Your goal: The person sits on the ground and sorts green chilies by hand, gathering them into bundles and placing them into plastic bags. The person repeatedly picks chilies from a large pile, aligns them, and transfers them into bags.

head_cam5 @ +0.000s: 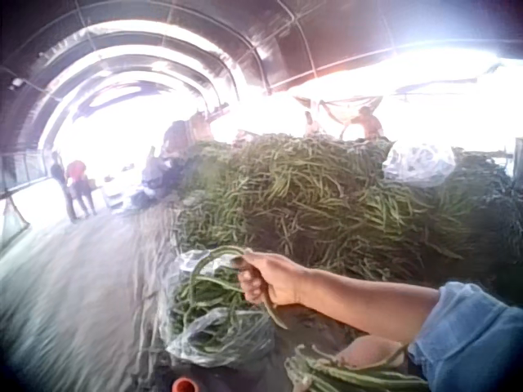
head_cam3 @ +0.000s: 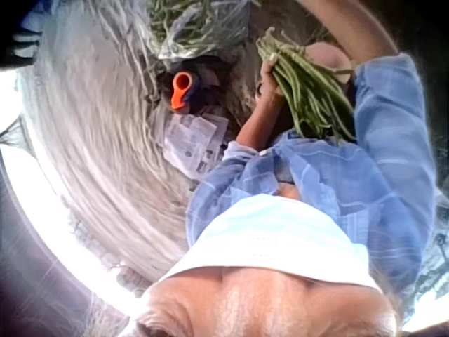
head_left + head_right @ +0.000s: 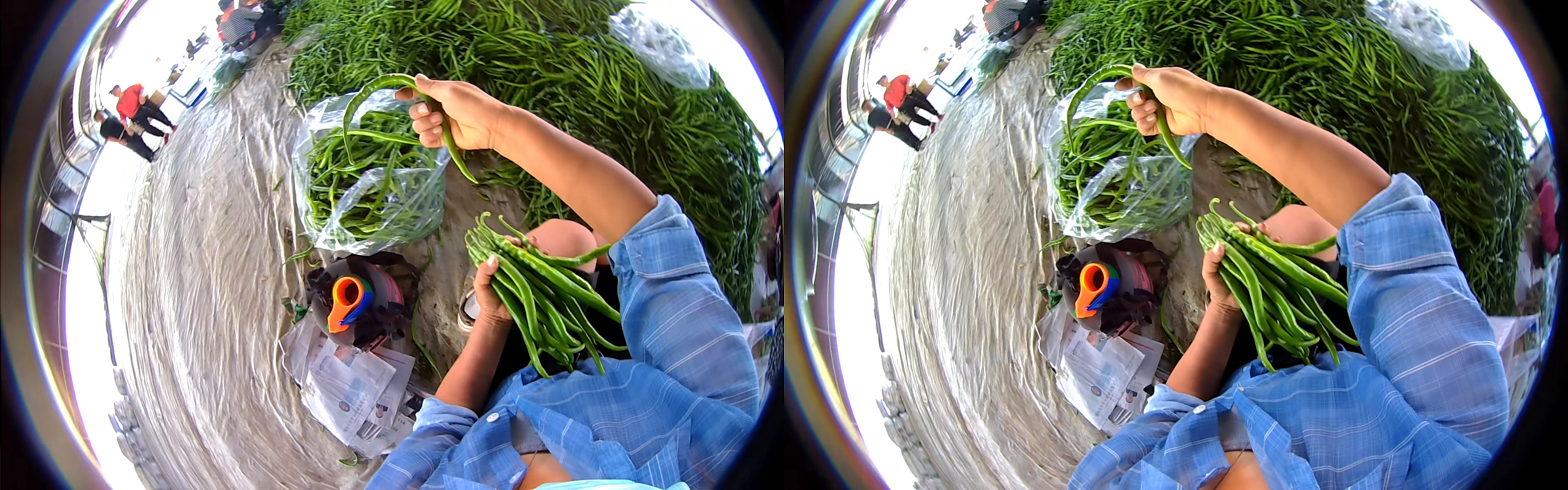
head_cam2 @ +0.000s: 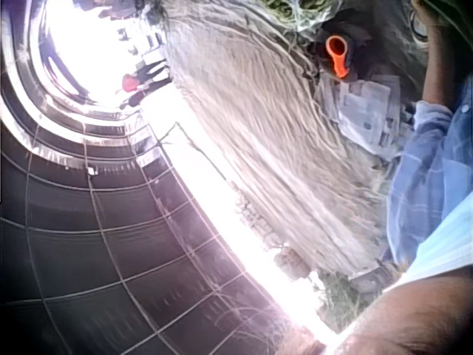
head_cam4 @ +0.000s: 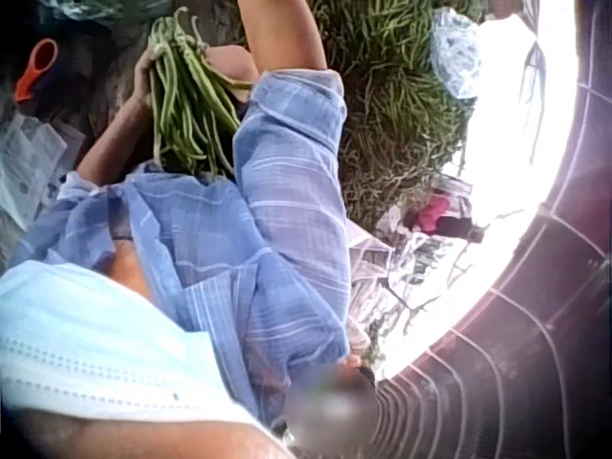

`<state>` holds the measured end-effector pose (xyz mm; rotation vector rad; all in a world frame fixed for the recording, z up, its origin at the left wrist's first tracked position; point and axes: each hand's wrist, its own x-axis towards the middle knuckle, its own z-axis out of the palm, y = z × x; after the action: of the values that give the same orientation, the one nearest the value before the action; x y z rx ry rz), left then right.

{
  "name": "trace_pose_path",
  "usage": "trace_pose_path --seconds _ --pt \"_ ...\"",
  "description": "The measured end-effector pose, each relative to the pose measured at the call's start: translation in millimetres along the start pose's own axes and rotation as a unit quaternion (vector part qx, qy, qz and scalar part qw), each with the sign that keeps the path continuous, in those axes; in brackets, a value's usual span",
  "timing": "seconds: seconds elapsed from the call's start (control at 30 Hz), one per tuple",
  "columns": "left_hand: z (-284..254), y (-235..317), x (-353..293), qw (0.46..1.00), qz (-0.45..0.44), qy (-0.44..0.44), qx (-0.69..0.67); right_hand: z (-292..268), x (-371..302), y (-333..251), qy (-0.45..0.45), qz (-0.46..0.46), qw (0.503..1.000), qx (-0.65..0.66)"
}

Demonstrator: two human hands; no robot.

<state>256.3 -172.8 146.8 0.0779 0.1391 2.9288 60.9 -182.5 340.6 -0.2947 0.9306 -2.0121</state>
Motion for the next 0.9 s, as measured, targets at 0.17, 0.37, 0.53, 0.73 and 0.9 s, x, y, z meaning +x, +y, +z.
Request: trace_pose_path --seconds 0.17,0.37,0.53,0.73,0.9 --pt "-6.7 7.1 4.4 1.000 0.018 -0.004 0.000 -22.8 -25.7 7.5 -0.015 -0.014 0.998 -0.053" --pt "-6.0 4.8 11.1 0.999 0.030 -0.009 -0.039 -44.8 -149.9 27.5 0.020 -0.009 0.802 -0.597" --pt "-14.2 -3.0 15.6 0.992 -0.018 0.010 -0.127 -74.2 -245.8 61.4 0.051 0.139 0.807 -0.571" --pt "-19.9 -5.7 19.5 0.998 -0.036 0.020 -0.041 -91.2 -267.7 81.5 0.148 -0.112 0.488 -0.853" --pt "-6.4 -7.0 12.0 0.997 -0.069 0.029 -0.032 -82.9 -243.3 73.6 0.137 -0.150 0.419 -0.885"
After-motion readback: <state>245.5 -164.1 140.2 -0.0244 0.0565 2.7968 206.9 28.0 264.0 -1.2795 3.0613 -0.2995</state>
